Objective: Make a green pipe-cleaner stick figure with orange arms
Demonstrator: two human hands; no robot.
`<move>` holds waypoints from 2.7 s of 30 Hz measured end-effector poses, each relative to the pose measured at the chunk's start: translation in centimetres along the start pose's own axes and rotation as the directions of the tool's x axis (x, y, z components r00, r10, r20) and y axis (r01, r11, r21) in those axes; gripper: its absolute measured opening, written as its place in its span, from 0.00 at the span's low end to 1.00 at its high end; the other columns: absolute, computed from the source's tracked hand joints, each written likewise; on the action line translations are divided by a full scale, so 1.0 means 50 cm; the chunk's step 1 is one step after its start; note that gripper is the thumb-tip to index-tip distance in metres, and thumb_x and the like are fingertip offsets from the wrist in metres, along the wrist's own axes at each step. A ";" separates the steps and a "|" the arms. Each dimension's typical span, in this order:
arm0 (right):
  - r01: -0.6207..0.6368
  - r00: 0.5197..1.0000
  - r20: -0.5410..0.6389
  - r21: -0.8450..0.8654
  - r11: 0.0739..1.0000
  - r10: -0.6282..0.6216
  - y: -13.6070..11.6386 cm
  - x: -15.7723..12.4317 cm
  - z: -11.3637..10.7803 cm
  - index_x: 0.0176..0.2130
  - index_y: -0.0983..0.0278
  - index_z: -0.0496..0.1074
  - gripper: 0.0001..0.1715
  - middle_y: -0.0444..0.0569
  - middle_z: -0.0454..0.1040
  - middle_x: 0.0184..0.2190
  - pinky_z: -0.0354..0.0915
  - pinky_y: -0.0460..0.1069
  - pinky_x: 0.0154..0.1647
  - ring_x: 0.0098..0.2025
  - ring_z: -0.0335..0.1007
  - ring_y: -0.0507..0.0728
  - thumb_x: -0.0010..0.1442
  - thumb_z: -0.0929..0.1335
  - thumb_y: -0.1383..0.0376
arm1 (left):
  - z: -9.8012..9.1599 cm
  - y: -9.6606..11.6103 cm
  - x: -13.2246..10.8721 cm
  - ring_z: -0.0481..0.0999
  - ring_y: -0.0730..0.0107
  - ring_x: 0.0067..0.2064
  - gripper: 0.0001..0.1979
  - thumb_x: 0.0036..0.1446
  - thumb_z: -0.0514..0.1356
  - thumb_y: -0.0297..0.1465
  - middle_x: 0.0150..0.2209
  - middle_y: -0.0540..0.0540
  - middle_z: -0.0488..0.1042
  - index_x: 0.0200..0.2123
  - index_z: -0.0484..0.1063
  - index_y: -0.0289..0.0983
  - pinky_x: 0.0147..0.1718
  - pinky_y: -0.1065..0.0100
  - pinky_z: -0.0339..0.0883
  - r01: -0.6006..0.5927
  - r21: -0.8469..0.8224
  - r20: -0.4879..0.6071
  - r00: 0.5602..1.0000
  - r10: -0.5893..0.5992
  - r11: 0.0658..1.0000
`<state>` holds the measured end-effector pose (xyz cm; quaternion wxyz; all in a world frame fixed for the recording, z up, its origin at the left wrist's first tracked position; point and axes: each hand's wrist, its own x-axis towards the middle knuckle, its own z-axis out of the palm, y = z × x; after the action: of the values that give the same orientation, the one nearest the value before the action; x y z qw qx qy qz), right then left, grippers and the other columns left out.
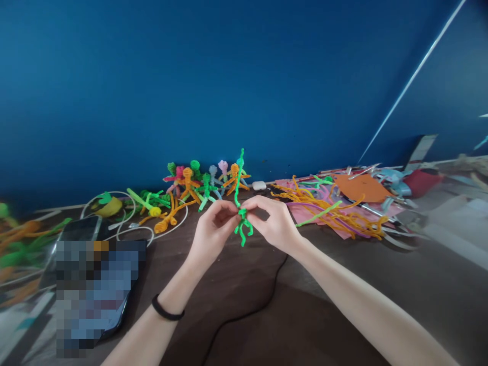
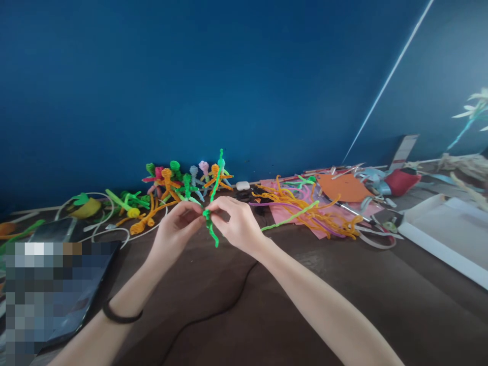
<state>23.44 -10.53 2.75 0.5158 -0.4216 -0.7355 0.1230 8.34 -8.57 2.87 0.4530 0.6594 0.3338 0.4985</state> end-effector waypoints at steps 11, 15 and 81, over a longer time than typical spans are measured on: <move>0.140 0.987 -0.066 -0.096 0.985 -0.147 0.013 -0.006 0.016 0.30 0.63 0.68 0.05 0.48 0.73 0.29 0.66 0.47 0.35 0.33 0.70 0.53 0.54 0.64 0.72 | 0.006 -0.018 -0.010 0.68 0.76 0.31 0.09 0.45 0.56 0.18 0.29 0.51 0.67 0.29 0.65 0.38 0.29 0.74 0.64 -0.373 0.552 -0.023 0.887 0.461 0.746; 0.155 0.985 -0.057 -0.099 0.983 -0.161 0.012 -0.008 0.021 0.31 0.64 0.69 0.06 0.48 0.73 0.29 0.66 0.46 0.35 0.33 0.70 0.53 0.53 0.63 0.73 | 0.008 -0.017 -0.008 0.66 0.76 0.29 0.11 0.42 0.55 0.16 0.28 0.52 0.66 0.27 0.63 0.37 0.27 0.75 0.63 -0.351 0.598 -0.030 0.888 0.458 0.721; -0.264 0.952 0.246 0.372 0.890 0.179 0.026 0.017 -0.019 0.29 0.65 0.68 0.03 0.45 0.62 0.34 0.62 0.45 0.30 0.30 0.61 0.47 0.49 0.66 0.69 | -0.008 -0.001 0.008 0.69 0.73 0.30 0.04 0.50 0.57 0.31 0.30 0.48 0.71 0.28 0.68 0.36 0.28 0.71 0.64 -0.014 0.148 0.000 1.000 0.015 0.989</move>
<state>24.80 -9.34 2.89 0.4949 -0.3736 -0.6907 0.3720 8.07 -8.09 3.01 0.3990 0.6933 0.3654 0.4762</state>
